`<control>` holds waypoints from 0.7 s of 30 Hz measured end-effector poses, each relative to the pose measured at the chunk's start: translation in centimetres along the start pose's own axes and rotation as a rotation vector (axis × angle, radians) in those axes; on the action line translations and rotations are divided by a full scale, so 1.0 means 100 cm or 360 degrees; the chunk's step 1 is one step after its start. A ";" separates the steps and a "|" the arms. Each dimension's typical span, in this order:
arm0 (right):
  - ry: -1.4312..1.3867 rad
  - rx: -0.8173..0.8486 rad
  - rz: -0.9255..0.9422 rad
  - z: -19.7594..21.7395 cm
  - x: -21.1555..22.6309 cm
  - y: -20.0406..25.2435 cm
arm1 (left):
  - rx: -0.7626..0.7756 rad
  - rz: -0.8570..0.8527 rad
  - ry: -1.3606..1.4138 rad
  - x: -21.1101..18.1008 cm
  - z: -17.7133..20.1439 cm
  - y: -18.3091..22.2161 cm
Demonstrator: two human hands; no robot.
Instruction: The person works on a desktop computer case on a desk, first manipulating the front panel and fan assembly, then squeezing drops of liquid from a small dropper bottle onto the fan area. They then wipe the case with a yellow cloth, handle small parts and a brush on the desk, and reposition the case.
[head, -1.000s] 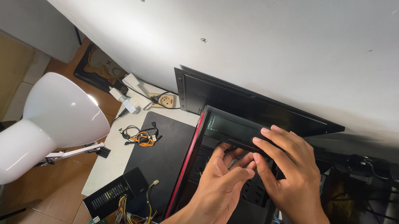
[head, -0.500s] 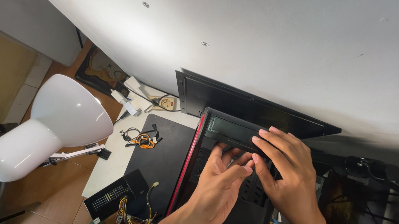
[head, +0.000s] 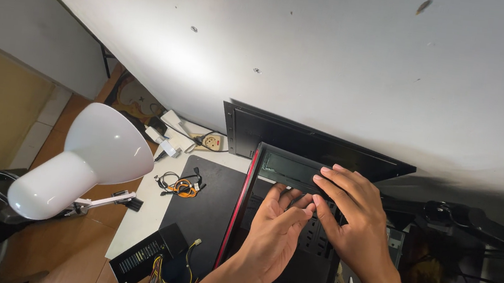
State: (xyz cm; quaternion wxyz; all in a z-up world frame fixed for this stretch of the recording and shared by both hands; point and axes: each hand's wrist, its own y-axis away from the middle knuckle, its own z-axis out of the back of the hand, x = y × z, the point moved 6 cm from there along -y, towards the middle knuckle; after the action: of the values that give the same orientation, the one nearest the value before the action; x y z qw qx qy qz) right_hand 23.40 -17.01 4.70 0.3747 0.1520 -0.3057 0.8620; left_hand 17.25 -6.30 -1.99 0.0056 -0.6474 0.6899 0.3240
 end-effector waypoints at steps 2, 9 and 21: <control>0.0015 -0.0025 0.0008 0.004 0.002 0.001 | 0.0035 -0.0009 -0.0023 -0.001 -0.001 0.006; -0.0567 -0.0432 -0.0754 0.015 -0.026 0.068 | 0.0112 0.0131 -0.0370 -0.025 0.013 0.059; -0.1145 0.0061 -0.1726 -0.041 0.009 0.172 | -0.0077 -0.0449 -0.1340 -0.040 0.126 0.079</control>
State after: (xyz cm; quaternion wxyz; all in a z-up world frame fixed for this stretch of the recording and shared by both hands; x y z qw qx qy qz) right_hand 9.92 -23.04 -5.17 0.6282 0.5705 -0.2766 0.4511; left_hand 5.67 2.60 -6.73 0.3150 -0.5468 0.5245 0.5716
